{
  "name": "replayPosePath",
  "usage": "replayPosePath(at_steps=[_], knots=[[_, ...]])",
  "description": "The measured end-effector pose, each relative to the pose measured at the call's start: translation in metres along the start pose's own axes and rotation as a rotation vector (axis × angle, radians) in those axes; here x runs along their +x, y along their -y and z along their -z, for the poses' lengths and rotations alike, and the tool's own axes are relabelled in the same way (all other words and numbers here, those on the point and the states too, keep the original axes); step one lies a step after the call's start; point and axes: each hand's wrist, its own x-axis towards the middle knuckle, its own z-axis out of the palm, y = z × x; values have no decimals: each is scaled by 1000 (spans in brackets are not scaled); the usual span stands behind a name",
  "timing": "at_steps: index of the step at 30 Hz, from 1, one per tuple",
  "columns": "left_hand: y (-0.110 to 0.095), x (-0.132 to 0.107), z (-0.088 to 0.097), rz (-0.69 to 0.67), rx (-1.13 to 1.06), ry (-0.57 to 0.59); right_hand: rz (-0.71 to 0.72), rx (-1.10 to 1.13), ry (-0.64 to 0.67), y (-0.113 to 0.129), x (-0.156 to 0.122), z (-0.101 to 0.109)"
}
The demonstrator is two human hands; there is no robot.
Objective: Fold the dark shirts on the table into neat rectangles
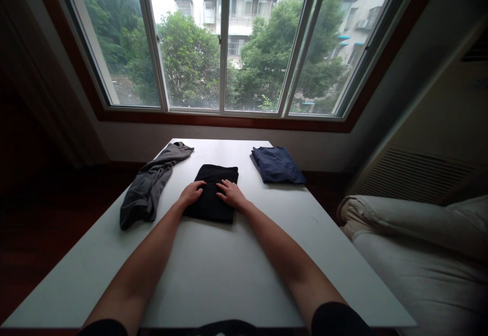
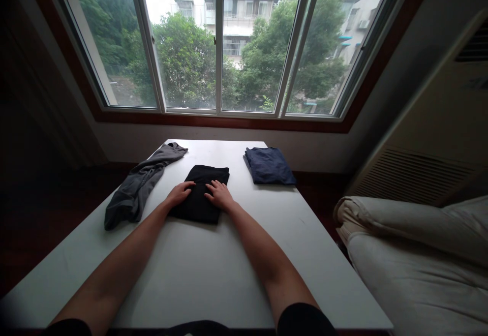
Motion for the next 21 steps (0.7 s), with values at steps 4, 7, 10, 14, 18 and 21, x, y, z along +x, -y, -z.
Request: replayPosePath(at_steps=[4,7,10,14,18,21], knots=[[2,1,-1,6,-26,3,3,-9,-6,0,0,0],[3,2,-2,-2,-41,-7,4,-41,-9,1,-1,2],[6,3,-3,-10,-74,-19,17,-95,-17,5,-2,6],[18,4,-2,44,-160,-91,79,-181,-29,21,-5,14],[36,5,4,174,-194,-218,238,-158,-29,55,-15,15],[43,6,5,182,-201,-235,389,-80,37,82,-25,11]])
